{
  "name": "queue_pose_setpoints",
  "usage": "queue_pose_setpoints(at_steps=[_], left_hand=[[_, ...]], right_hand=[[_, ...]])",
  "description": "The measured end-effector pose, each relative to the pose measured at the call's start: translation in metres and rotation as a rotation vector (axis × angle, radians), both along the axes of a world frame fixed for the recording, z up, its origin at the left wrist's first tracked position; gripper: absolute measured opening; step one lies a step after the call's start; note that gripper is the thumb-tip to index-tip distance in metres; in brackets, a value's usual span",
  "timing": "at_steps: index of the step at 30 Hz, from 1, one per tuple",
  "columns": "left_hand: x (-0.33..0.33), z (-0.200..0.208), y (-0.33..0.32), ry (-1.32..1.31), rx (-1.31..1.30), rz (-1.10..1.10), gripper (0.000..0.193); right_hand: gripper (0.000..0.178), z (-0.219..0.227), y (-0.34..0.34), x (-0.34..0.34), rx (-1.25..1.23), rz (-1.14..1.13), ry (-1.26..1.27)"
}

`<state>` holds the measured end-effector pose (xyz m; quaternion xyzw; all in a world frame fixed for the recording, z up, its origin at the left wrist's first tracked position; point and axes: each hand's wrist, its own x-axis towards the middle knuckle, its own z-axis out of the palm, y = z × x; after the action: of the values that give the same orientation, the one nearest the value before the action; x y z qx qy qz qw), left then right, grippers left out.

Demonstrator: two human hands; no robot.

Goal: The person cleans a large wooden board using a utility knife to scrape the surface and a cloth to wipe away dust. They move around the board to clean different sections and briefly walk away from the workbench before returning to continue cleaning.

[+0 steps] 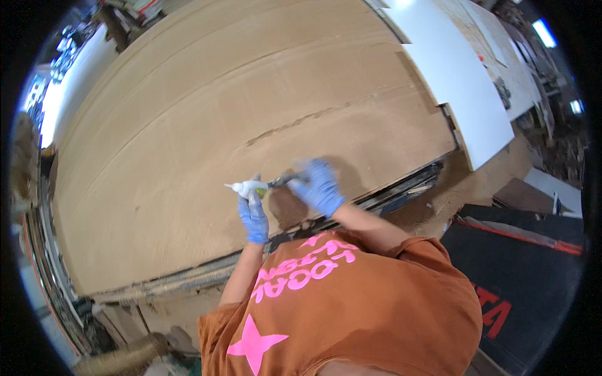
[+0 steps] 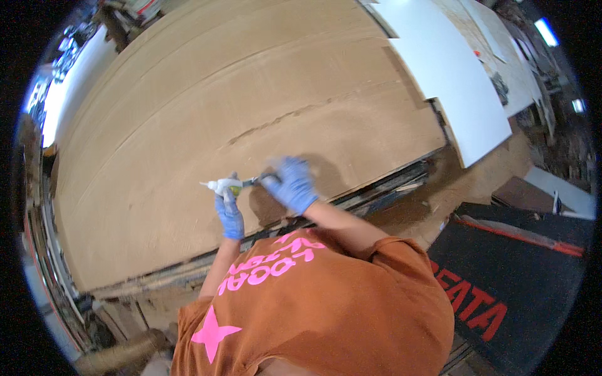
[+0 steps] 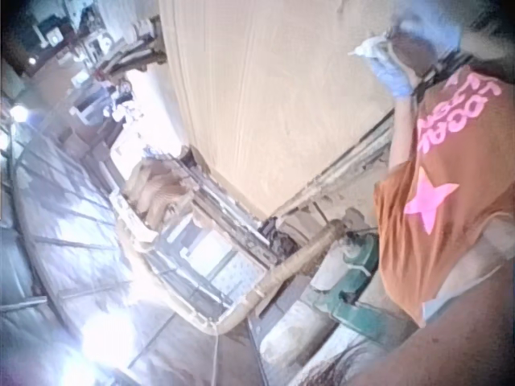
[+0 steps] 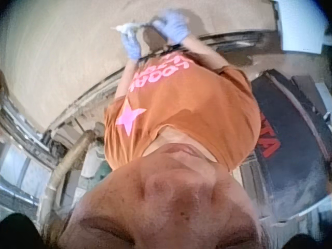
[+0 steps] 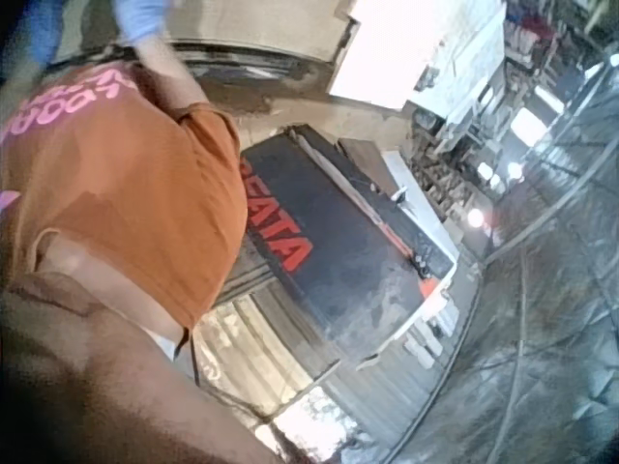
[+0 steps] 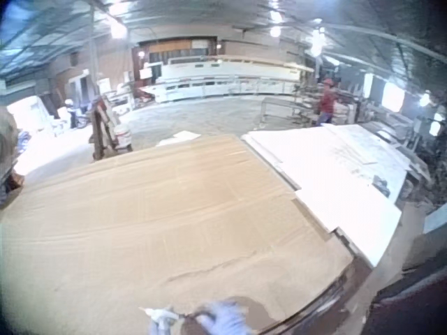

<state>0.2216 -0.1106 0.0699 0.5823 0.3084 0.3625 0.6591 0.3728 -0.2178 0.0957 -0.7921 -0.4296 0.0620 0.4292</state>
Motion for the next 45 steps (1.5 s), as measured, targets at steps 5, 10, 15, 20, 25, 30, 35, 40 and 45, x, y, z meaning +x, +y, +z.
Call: queue_pose_setpoints(at_steps=[5, 10, 15, 20, 25, 30, 35, 40, 45], left_hand=[[-0.093, -0.023, 0.057, 0.275, 0.311, 0.265, 0.032], [-0.163, -0.030, 0.090, 0.560, 0.515, 0.429, 0.031], [-0.211, -0.040, 0.132, 0.680, 0.692, 0.482, 0.029], [-0.235, -0.030, 0.165, 0.753, 0.840, 0.472, 0.029], [-0.252, -0.038, 0.193, 0.738, 0.904, 0.408, 0.029], [-0.254, -0.045, 0.195, 0.771, 0.819, 0.364, 0.029], [-0.255, -0.043, 0.195, 0.730, 0.809, 0.359, 0.029], [-0.257, -0.040, 0.195, 0.777, 0.857, 0.355, 0.030], [-0.256, -0.042, 0.194, 0.731, 0.821, 0.355, 0.028]], right_hand=[[0.051, -0.042, -0.041, 0.024, -0.297, 0.104, -0.359], [0.055, -0.039, -0.033, 0.013, -0.527, 0.176, -0.437], [0.050, -0.020, -0.015, -0.007, -0.718, 0.090, -0.307], [0.047, -0.019, -0.004, -0.041, -0.459, -0.157, 0.139], [0.050, -0.049, 0.016, -0.059, -0.257, -0.249, 0.052], [0.052, -0.054, 0.033, -0.065, -0.330, -0.306, -0.089], [0.051, -0.058, 0.054, -0.076, -0.439, -0.312, -0.265], [0.046, -0.046, 0.071, -0.086, -0.653, -0.411, -0.257], [0.044, -0.048, 0.084, -0.070, -0.660, -0.544, -0.237]])
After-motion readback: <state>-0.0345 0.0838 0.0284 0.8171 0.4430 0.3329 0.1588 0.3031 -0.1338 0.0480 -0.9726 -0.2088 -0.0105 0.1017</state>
